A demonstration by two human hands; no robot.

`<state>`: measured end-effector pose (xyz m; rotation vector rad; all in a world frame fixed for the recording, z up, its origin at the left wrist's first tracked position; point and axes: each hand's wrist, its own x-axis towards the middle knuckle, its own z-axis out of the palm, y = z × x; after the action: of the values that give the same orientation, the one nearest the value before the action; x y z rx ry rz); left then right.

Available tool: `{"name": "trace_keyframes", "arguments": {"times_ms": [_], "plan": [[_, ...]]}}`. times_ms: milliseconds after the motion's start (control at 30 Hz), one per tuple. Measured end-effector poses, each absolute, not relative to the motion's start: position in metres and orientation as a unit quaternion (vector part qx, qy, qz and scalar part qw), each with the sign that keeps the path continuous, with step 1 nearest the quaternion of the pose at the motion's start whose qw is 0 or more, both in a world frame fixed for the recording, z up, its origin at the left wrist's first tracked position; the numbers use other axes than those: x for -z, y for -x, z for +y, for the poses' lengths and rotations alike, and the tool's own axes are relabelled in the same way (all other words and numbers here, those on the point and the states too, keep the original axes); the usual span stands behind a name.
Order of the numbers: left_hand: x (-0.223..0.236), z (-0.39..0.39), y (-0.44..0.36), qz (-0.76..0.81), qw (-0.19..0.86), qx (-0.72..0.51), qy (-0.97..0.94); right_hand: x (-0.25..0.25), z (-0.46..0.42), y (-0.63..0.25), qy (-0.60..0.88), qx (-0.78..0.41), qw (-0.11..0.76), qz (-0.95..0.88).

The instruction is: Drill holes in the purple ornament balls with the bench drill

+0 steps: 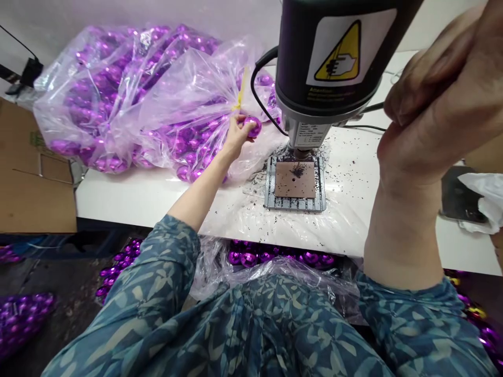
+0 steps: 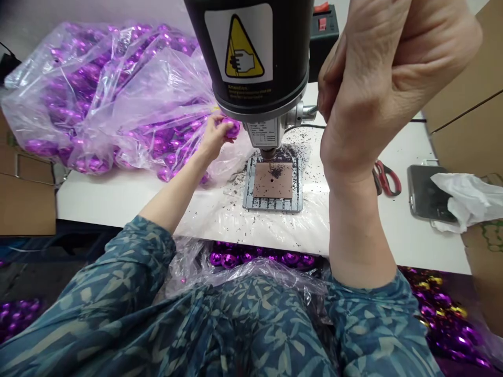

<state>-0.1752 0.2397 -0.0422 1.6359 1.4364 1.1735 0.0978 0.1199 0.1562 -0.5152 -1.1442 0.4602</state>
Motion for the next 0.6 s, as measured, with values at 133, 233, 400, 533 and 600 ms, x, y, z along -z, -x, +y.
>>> {"name": "trace_keyframes", "arguments": {"times_ms": [133, 233, 400, 533, 600], "plan": [[0.028, 0.172, 0.187, 0.469, 0.457, -0.469, -0.593, -0.156, 0.121, -0.098, 0.235, -0.210, 0.794, -0.520], [0.017, 0.125, 0.179, 0.439, 0.484, -0.451, -0.608, -0.155, 0.125, -0.097, 0.236, -0.210, 0.792, -0.523], [0.014, 0.089, 0.153, 0.417, 0.534, -0.422, -0.603, -0.156, 0.135, -0.094, 0.188, -0.186, 0.807, -0.529], [0.023, 0.088, 0.138, 0.409, 0.557, -0.430, -0.581, -0.158, 0.136, -0.093, 0.159, -0.199, 0.808, -0.532], [0.028, 0.091, 0.132, 0.415, 0.525, -0.452, -0.589, -0.159, 0.134, -0.093, 0.168, -0.204, 0.808, -0.526]]}}
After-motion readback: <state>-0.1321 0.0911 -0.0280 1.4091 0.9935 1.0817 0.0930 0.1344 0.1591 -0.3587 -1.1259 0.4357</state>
